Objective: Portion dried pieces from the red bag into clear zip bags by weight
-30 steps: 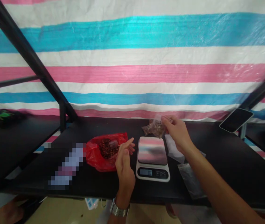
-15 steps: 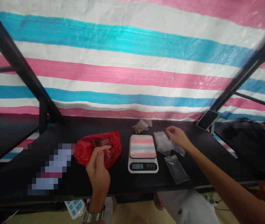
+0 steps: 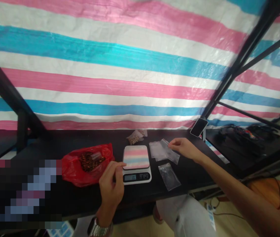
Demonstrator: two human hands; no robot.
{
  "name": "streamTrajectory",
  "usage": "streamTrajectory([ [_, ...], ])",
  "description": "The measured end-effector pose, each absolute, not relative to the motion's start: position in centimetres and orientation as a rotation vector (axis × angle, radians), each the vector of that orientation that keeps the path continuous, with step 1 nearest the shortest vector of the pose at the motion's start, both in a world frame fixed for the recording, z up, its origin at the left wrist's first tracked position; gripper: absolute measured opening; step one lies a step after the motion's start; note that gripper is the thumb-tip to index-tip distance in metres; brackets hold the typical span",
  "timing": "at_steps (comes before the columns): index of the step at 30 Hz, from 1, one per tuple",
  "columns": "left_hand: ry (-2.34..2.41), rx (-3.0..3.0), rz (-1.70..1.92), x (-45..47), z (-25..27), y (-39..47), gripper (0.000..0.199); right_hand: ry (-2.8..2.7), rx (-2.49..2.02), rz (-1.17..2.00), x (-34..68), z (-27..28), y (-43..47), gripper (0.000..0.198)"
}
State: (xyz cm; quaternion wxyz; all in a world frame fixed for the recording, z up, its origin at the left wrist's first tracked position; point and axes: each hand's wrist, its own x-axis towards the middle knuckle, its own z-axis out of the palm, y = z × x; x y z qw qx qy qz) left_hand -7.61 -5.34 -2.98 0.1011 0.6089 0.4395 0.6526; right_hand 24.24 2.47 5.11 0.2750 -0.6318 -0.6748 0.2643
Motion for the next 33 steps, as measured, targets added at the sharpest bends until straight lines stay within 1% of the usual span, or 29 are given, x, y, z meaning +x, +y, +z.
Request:
streamTrajectory([
  [3, 1.155, 1.885, 1.775, -5.0, -2.0, -6.3, 0.027, -1.742, -1.599, 0.78, 24.3, 7.1, 0.3, 0.028],
  [5, 1.105, 1.858, 1.631, -2.8, -0.7, -6.6, 0.029, -1.722, -1.526, 0.799, 23.7, 7.9, -1.1, 0.029],
  [10, 1.254, 1.791, 1.175, 1.5, 3.4, -6.5, 0.026, -1.776, -1.434, 0.858, 21.0, 8.4, -4.0, 0.033],
  [13, 1.436, 1.797, 0.998, 1.8, 4.7, -6.5, 0.029, -1.757, -1.466, 0.868, 19.6, 8.1, -5.5, 0.039],
  [16, 1.47, 1.628, 1.024, 1.3, 4.2, -7.2, 0.028, -1.684, -1.502, 0.938, 18.9, 7.2, -6.6, 0.048],
  [18, 1.376, 1.544, 1.031, 1.2, 3.2, -7.9, 0.03, -1.66, -1.517, 1.027, 18.7, 6.0, -7.1, 0.05],
  [19, 1.314, 1.515, 1.033, 1.2, 2.7, -8.2, 0.031, -1.643, -1.515, 1.059, 18.7, 5.3, -7.3, 0.051],
  [22, 1.181, 1.447, 1.053, 1.5, 1.6, -8.7, 0.025, -1.565, -1.486, 1.065, 18.7, 3.3, -7.7, 0.048],
  [26, 1.047, 1.393, 1.052, 0.9, 1.7, -8.4, 0.018, -1.548, -1.461, 1.12, 18.5, 2.3, -7.9, 0.044],
  [30, 1.069, 1.539, 1.034, -0.8, 2.7, -8.2, 0.018, -1.542, -1.436, 1.23, 17.1, 3.4, -8.1, 0.046],
  [33, 1.225, 1.793, 1.016, -2.0, 3.5, -8.6, 0.019, -1.534, -1.461, 1.086, 15.6, 4.2, -8.2, 0.048],
])
